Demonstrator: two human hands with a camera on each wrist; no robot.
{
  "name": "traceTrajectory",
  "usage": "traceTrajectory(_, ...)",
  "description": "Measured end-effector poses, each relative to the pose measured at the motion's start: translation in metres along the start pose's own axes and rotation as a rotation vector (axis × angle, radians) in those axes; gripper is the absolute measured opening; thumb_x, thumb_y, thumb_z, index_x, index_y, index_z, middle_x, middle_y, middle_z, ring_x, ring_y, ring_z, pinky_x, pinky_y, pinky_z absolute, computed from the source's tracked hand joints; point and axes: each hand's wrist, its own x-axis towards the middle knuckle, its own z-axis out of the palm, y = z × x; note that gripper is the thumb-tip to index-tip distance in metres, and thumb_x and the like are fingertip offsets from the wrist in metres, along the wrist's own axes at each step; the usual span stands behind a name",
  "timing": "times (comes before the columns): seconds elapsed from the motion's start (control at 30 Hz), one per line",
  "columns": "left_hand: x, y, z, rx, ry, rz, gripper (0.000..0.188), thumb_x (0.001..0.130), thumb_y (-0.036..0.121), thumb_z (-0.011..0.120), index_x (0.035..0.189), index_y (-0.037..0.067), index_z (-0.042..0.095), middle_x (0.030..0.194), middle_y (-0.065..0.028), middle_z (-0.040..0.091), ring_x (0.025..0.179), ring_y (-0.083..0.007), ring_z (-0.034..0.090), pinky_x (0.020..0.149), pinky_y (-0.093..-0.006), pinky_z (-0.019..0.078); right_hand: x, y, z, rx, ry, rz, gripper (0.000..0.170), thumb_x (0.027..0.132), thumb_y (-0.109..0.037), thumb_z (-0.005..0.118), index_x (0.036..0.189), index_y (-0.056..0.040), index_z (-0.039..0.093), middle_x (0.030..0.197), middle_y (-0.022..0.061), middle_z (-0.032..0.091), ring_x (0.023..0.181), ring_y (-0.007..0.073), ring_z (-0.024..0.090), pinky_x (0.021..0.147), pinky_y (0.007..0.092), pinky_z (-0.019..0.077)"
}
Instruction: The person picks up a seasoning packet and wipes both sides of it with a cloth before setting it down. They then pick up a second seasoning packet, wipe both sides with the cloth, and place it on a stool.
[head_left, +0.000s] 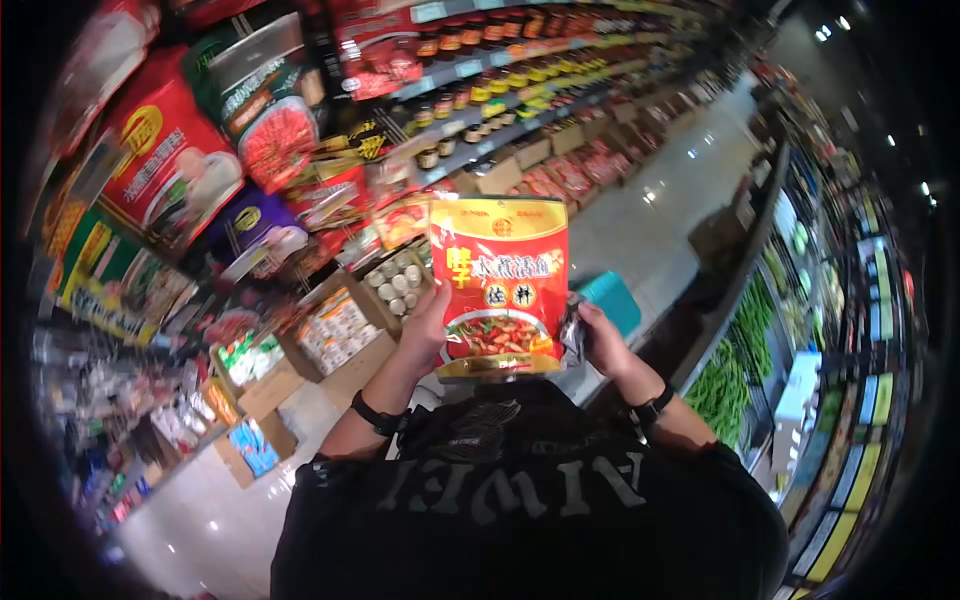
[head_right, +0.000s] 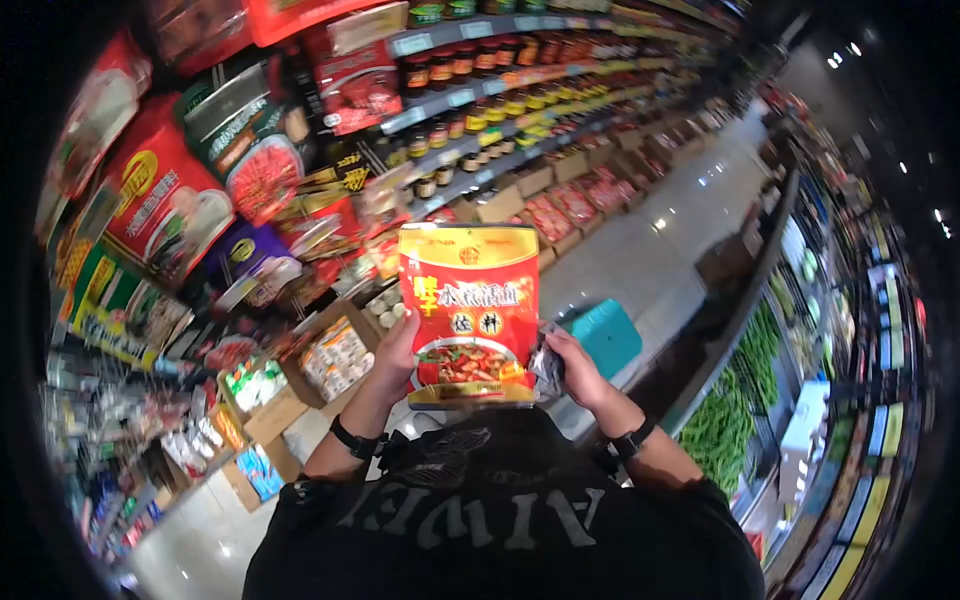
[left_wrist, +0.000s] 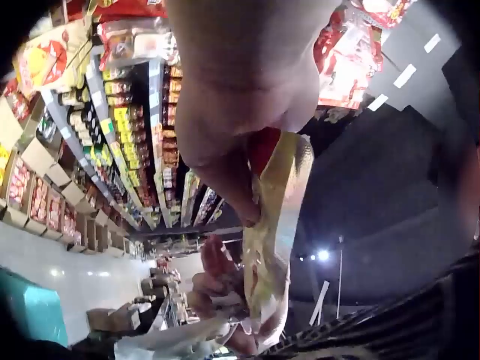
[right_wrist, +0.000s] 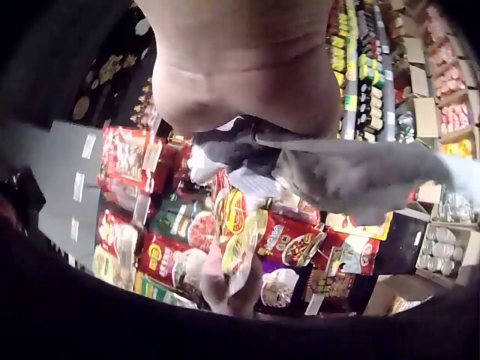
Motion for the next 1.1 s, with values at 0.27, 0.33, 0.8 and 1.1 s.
traceTrajectory(0.27, 0.083, -0.103, 0.022, 0.169, -0.305, -0.302, 0.055, 0.107, 0.027, 0.049, 0.155, 0.006, 0.033, 0.147, -0.0108, 0.052, 0.136, -0.0197, 0.048, 0.113, -0.0377, 0.0376, -0.029, 0.028, -0.075, -0.019, 0.192, -0.003, 0.04, 0.092, -0.004, 0.071, 0.13, -0.0034, 0.059, 0.123, 0.0052, 0.069, 0.112, 0.017, 0.064, 0.101, 0.0362, 0.0503)
traceTrajectory(0.33, 0.1, -0.115, 0.015, 0.112, -0.322, -0.284, 0.058, 0.104, 0.028, 0.051, 0.155, 0.008, 0.031, 0.142, -0.0153, 0.055, 0.129, -0.0245, 0.055, 0.109, -0.0403, 0.0422, -0.033, 0.038, -0.127, 0.079, 0.3, 0.046, 0.034, 0.092, -0.004, 0.069, 0.125, -0.0007, 0.063, 0.118, 0.0077, 0.071, 0.107, 0.0187, 0.066, 0.096, 0.0365, 0.0531)
traceTrajectory(0.8, 0.156, -0.213, -0.033, 0.294, 0.46, -0.693, 0.05, 0.104, 0.036, 0.049, 0.146, 0.009, 0.041, 0.142, -0.0241, 0.05, 0.129, -0.0372, 0.05, 0.111, -0.0472, 0.0383, 0.06, 0.216, -0.588, 0.493, 0.792, 0.205, 0.028, 0.09, -0.014, 0.075, 0.111, 0.0042, 0.07, 0.102, 0.0122, 0.074, 0.084, 0.0236, 0.073, 0.075, 0.0411, 0.0625)
traceTrajectory(1.1, 0.171, -0.237, -0.044, -0.015, 0.749, -0.702, 0.04, 0.104, 0.027, 0.05, 0.14, 0.01, 0.047, 0.132, -0.0184, 0.052, 0.116, -0.0345, 0.054, 0.092, -0.0429, 0.0509, 0.11, 0.303, -0.645, -0.072, 1.085, 0.388, 0.034, 0.087, -0.021, 0.079, 0.111, 0.0021, 0.069, 0.099, 0.0146, 0.074, 0.081, 0.0207, 0.072, 0.068, 0.0376, 0.0585)
